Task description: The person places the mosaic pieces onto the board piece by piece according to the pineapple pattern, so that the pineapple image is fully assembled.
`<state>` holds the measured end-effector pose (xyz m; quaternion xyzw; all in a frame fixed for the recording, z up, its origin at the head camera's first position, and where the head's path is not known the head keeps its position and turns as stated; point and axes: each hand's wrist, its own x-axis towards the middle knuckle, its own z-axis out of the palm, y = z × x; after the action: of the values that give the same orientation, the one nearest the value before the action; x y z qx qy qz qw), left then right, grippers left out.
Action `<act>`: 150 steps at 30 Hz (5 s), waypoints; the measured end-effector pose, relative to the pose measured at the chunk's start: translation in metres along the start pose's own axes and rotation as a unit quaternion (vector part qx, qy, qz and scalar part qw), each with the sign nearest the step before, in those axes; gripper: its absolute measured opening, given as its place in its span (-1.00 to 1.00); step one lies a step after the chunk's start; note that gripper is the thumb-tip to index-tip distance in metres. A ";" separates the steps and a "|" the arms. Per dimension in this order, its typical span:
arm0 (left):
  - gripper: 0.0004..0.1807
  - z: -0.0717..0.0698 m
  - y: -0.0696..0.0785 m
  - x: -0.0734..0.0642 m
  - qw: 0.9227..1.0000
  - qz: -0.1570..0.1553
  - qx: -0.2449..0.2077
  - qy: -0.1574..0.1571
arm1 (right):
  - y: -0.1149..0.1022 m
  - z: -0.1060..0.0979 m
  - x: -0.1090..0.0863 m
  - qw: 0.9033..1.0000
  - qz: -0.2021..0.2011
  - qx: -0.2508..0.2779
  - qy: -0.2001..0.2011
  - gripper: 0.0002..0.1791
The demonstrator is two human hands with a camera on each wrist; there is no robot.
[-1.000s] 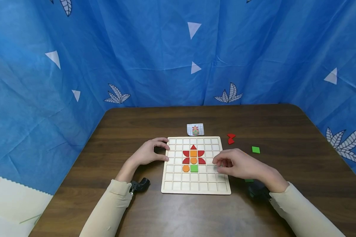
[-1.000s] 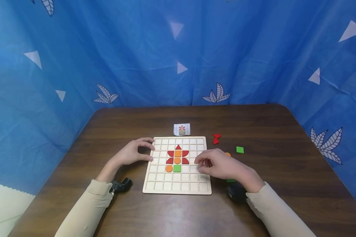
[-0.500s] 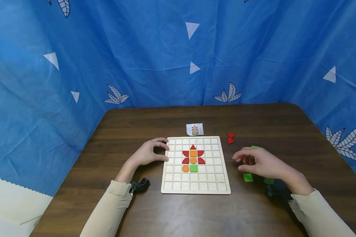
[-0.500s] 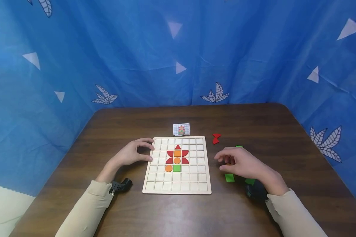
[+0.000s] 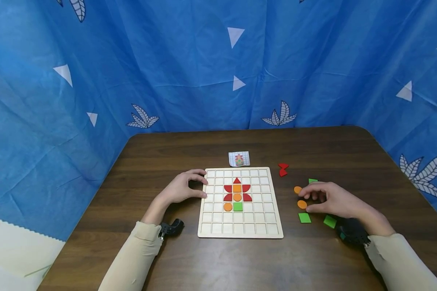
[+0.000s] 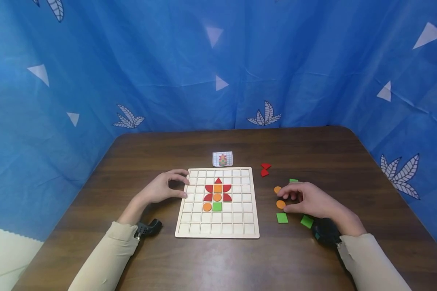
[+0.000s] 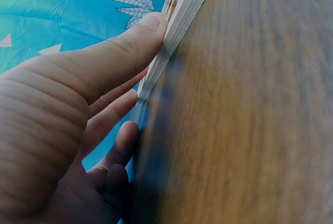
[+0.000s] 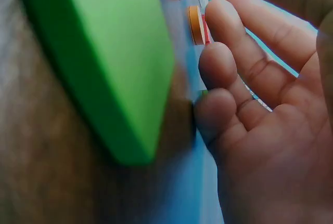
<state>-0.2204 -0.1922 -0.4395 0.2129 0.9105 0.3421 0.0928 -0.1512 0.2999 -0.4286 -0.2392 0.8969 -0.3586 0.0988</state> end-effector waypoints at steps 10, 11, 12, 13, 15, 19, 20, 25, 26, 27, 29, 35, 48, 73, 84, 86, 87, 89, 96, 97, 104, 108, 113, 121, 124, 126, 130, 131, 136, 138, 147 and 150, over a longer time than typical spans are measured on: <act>-0.63 0.001 -0.001 0.000 1.000 -0.004 -0.002 0.004 | 0.006 0.000 0.002 0.999 0.024 -0.007 -0.029 -0.69; -0.63 0.001 -0.001 -0.001 1.000 -0.004 -0.001 0.004 | 0.006 0.000 0.003 0.999 0.024 -0.011 -0.030 -0.70; -0.63 0.001 -0.001 -0.001 1.000 -0.004 -0.001 0.004 | 0.006 0.000 0.004 0.999 0.025 -0.013 -0.030 -0.70; -0.63 0.001 -0.001 -0.001 1.000 -0.005 -0.002 0.004 | 0.005 0.001 0.004 0.999 0.024 -0.015 -0.030 -0.70; -0.64 0.001 -0.001 -0.001 1.000 -0.008 -0.003 0.004 | 0.005 0.001 0.005 0.999 0.026 -0.018 -0.031 -0.70; -0.64 0.001 0.000 -0.001 1.000 -0.012 -0.004 0.003 | 0.003 0.002 0.005 0.999 0.026 -0.026 -0.035 -0.71; -0.64 0.001 0.000 0.000 1.000 -0.012 -0.005 0.003 | 0.003 0.002 0.005 0.999 0.023 -0.030 -0.035 -0.73; -0.64 0.001 0.002 0.000 1.000 -0.010 -0.006 0.003 | -0.001 0.003 0.006 0.998 0.005 -0.046 -0.045 -0.81; -0.64 0.000 0.002 0.000 1.000 -0.010 -0.005 0.003 | -0.001 0.003 0.006 0.998 0.004 -0.047 -0.047 -0.82; -0.64 0.000 0.002 0.000 1.000 -0.010 -0.005 0.003 | -0.002 0.003 0.006 0.998 0.004 -0.047 -0.049 -0.82; -0.64 0.000 0.002 0.000 1.000 -0.009 -0.005 0.003 | -0.004 0.003 0.007 0.998 0.003 -0.050 -0.050 -0.82; -0.65 0.002 0.001 -0.001 1.000 -0.008 -0.004 0.005 | -0.007 0.005 0.008 0.997 0.002 -0.067 -0.047 -0.79; -0.65 0.001 0.001 0.000 1.000 -0.007 -0.004 0.005 | -0.012 0.006 0.009 0.996 0.013 -0.078 -0.048 -0.78; -0.63 0.000 0.000 0.000 1.000 -0.003 -0.001 0.007 | -0.033 0.002 0.023 0.997 0.012 -0.082 -0.007 -0.74; -0.64 0.002 -0.001 0.000 1.000 -0.006 -0.005 0.006 | -0.060 0.013 0.047 0.999 -0.026 -0.038 -0.022 -0.74; -0.64 0.002 -0.001 0.000 1.000 -0.006 -0.008 0.006 | -0.063 0.016 0.051 0.999 -0.029 -0.033 -0.015 -0.75; -0.64 0.002 -0.001 0.000 1.000 -0.006 -0.009 0.006 | -0.065 0.017 0.053 0.999 -0.032 -0.033 -0.011 -0.75; -0.63 0.002 -0.001 0.000 1.000 -0.005 -0.010 0.004 | -0.069 0.021 0.058 0.999 -0.036 -0.030 -0.004 -0.74; -0.64 0.003 -0.003 0.000 1.000 -0.003 -0.012 0.005 | -0.086 0.036 0.075 0.999 -0.041 -0.025 -0.012 -0.71; -0.65 0.003 -0.003 0.000 1.000 -0.002 -0.012 0.006 | -0.088 0.039 0.077 0.999 -0.040 -0.027 -0.013 -0.71; -0.65 0.003 -0.003 0.000 1.000 -0.002 -0.013 0.004 | -0.098 0.061 0.088 0.998 -0.035 -0.055 -0.017 -0.76; -0.65 0.003 -0.003 0.000 1.000 -0.004 -0.013 0.002 | -0.099 0.074 0.092 0.997 -0.028 -0.059 -0.032 -0.80; -0.65 0.003 -0.003 0.000 1.000 -0.004 -0.007 0.005 | -0.102 0.081 0.096 0.996 -0.008 -0.068 -0.055 -0.83; -0.65 0.002 -0.002 0.000 1.000 0.005 -0.002 0.007 | -0.109 0.082 0.096 0.993 0.006 -0.095 -0.069 -0.82; -0.65 0.002 -0.002 0.000 1.000 0.006 -0.003 0.007 | -0.110 0.083 0.096 0.991 -0.008 -0.111 -0.068 -0.82; -0.65 0.002 -0.002 -0.001 1.000 0.004 -0.003 0.006 | -0.111 0.083 0.096 0.990 -0.018 -0.118 -0.069 -0.82; -0.65 0.002 -0.003 0.000 1.000 0.001 -0.003 0.005 | -0.111 0.084 0.096 0.990 -0.024 -0.119 -0.077 -0.81; -0.65 0.002 -0.003 0.000 1.000 0.000 -0.003 0.004 | -0.111 0.084 0.096 0.990 -0.023 -0.119 -0.079 -0.81; -0.65 0.001 -0.002 0.001 1.000 0.004 -0.004 0.006 | -0.111 0.083 0.096 0.990 -0.021 -0.113 -0.085 -0.79; -0.65 0.001 -0.002 0.001 1.000 0.006 -0.002 0.006 | -0.112 0.082 0.095 0.990 -0.021 -0.110 -0.087 -0.79; -0.65 0.002 -0.002 0.000 1.000 0.002 -0.005 0.006 | -0.110 0.077 0.093 0.991 -0.030 -0.106 -0.082 -0.82; -0.66 0.003 -0.003 0.000 1.000 -0.001 -0.007 0.007 | -0.109 0.072 0.091 0.991 -0.041 -0.100 -0.077 -0.83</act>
<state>-0.2204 -0.1923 -0.4433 0.2090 0.9089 0.3498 0.0881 -0.1658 0.1431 -0.4064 -0.3111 0.9074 -0.2517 0.1281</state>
